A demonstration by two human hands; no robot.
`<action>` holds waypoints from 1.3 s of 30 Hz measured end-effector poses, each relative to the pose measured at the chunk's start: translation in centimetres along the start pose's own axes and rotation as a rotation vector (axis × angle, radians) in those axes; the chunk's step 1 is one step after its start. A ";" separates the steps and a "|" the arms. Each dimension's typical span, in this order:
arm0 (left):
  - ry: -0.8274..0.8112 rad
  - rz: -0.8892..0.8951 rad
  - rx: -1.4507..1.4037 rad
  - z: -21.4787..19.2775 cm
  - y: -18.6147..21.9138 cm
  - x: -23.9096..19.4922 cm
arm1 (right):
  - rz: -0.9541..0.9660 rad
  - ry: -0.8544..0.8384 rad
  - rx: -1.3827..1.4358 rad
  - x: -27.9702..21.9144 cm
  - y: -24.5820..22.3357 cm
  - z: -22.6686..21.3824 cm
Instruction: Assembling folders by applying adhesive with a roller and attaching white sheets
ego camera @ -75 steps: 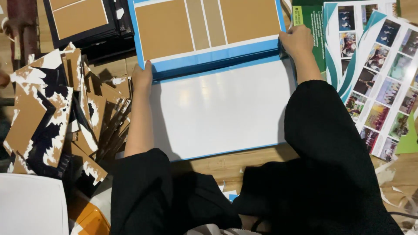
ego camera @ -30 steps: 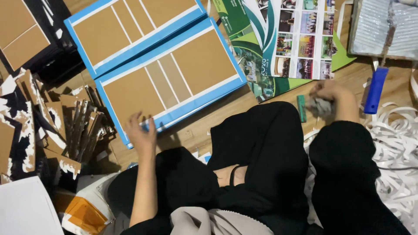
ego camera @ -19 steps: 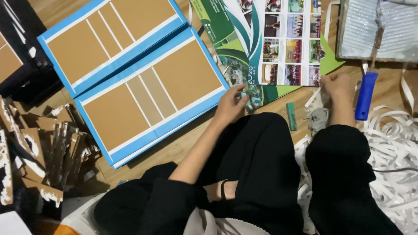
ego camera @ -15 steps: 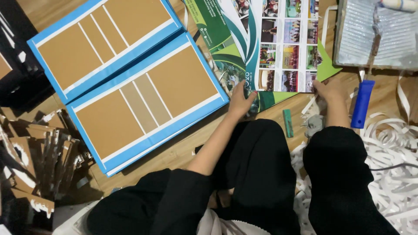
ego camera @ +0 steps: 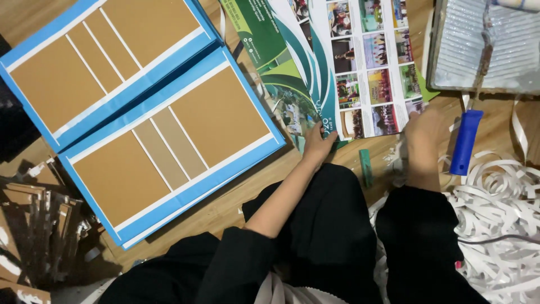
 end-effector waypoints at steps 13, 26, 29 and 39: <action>0.056 0.041 0.022 -0.4 -0.8 1.5 | -0.260 0.003 -0.181 7.9 -3.2 2.5; 0.172 -0.036 -0.125 -0.2 -1.1 4.2 | -0.186 -0.020 0.043 10.5 -1.3 6.3; 0.208 -0.034 -0.110 -0.7 -1.2 4.1 | -0.174 -0.070 0.093 10.8 -0.5 6.8; 0.248 0.045 -0.044 -3.1 1.5 -3.4 | -0.276 -0.061 0.109 5.4 -4.2 1.9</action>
Point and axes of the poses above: each hand's wrist, its own x-axis towards the middle knuckle, its own z-axis out of the palm, y = z × x, the point moved 3 cm from there along x, towards the middle knuckle, and after that the axes turned 15 degrees about -z, right-handed, at the moved point
